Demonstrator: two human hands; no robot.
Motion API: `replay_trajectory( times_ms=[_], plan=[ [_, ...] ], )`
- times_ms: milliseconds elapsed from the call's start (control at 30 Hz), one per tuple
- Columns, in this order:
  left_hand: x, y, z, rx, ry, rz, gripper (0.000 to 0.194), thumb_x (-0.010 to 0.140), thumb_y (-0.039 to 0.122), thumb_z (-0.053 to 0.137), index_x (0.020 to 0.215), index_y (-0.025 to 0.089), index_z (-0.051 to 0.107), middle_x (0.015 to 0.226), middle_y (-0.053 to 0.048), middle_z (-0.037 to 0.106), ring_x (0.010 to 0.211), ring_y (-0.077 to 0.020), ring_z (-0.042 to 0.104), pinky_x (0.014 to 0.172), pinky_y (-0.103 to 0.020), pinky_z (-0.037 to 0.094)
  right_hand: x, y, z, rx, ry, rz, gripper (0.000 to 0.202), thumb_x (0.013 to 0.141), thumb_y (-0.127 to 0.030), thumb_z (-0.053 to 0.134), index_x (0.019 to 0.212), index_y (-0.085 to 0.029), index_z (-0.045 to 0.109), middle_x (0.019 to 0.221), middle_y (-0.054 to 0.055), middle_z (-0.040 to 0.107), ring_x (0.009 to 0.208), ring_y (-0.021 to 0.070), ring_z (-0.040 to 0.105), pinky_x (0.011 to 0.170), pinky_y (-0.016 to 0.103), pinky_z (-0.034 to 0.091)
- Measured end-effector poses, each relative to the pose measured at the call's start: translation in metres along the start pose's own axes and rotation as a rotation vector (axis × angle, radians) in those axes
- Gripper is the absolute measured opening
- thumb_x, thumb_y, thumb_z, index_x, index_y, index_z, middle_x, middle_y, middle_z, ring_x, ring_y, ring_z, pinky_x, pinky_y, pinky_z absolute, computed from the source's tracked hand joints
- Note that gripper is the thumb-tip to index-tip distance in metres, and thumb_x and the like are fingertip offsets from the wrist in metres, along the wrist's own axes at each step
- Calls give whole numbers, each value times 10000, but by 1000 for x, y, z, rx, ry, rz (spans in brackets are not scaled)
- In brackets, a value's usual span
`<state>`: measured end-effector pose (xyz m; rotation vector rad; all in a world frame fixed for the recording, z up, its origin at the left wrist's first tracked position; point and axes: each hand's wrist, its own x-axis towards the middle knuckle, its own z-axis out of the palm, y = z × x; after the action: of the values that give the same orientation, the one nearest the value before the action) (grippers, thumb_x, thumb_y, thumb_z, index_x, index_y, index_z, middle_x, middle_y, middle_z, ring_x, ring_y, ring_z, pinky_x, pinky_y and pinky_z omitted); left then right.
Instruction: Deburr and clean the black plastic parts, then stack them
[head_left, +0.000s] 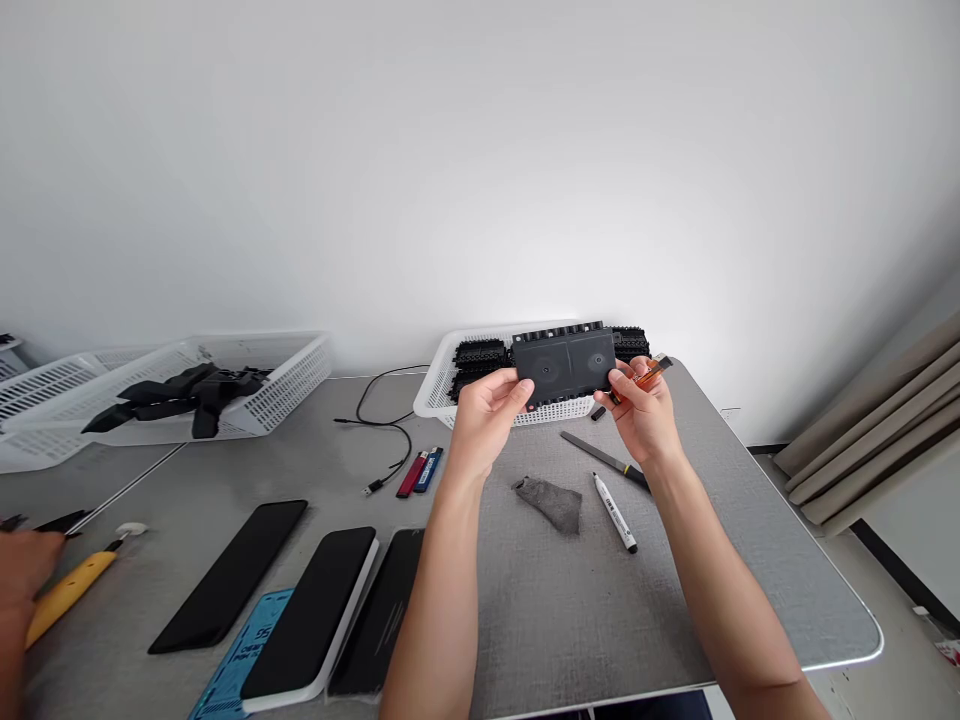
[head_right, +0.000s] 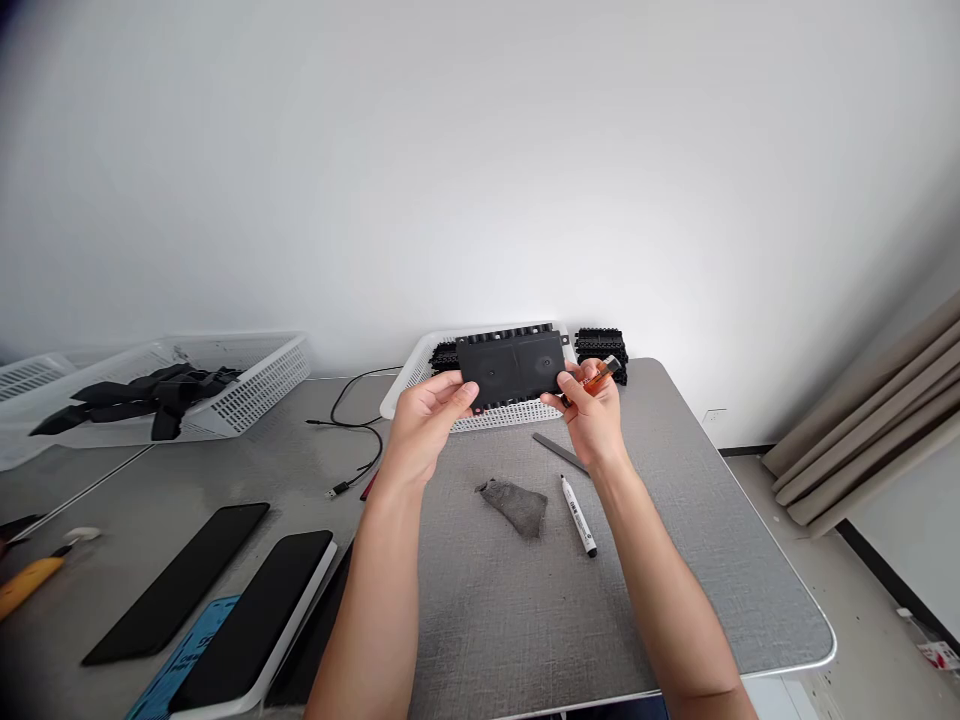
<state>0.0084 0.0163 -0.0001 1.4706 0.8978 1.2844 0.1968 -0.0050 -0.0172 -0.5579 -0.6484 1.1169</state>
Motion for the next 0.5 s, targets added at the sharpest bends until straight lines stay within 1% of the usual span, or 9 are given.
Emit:
replay_trajectory(
  times_ms=[100,167,200,300,333,367,400,433,500],
  plan=[
    [1,-5,1,-8,-2,17,381,766,464,764,1001,171,697,931,-84,767,880,-212,701,710,-253,522,0,3,0,-96,-2,-31,454,641,-219,814,764,-231,378,892,-40,565,780,108,579,635,250,591],
    [3,-8,0,-15,8,26,395,758,448,769,1022,171,670,879,-73,763,815,-196,698,695,-254,518,-1,4,-1,-229,14,-80,412,690,-290,778,779,-235,380,932,-12,568,843,137,575,658,276,577],
    [4,-9,0,-16,19,35,397,756,443,769,1023,170,659,858,-70,760,789,-191,695,689,-256,517,-2,3,-1,-325,41,-130,374,729,-331,747,789,-236,390,937,0,564,858,147,565,669,282,563],
    [5,-10,-1,-11,49,67,371,764,423,757,1008,167,644,828,-67,750,742,-185,691,676,-263,517,-8,-1,-2,-643,184,-346,269,855,-423,608,801,-235,423,862,8,507,790,150,501,662,275,488],
    [5,-9,-1,-10,51,77,359,769,411,753,1009,169,642,819,-64,747,731,-182,689,673,-263,517,-11,-3,-2,-711,202,-389,260,890,-441,552,794,-235,426,824,4,480,747,148,471,637,270,454],
    [5,-9,-1,-8,48,83,347,774,396,749,1013,170,639,810,-60,744,725,-179,687,672,-262,516,-13,-5,-1,-738,185,-395,266,916,-457,494,785,-237,423,788,-1,453,703,147,439,601,265,416],
    [5,-8,-1,-4,44,88,337,778,381,745,1019,172,638,802,-56,741,723,-176,686,673,-261,515,-16,-7,0,-724,131,-356,284,932,-475,439,776,-239,414,756,-6,430,662,147,406,564,262,377],
    [4,-7,-1,3,39,92,328,783,366,740,1027,172,636,796,-52,737,723,-174,684,678,-261,516,-18,-8,2,-679,49,-279,303,937,-491,394,767,-241,405,727,-11,409,627,146,373,531,259,339],
    [3,-6,0,21,36,99,315,793,339,729,1041,171,632,784,-46,730,721,-168,676,685,-263,515,-21,-6,7,-545,-136,-52,318,915,-515,360,753,-242,385,680,-24,361,582,142,311,487,249,273]
  ],
)
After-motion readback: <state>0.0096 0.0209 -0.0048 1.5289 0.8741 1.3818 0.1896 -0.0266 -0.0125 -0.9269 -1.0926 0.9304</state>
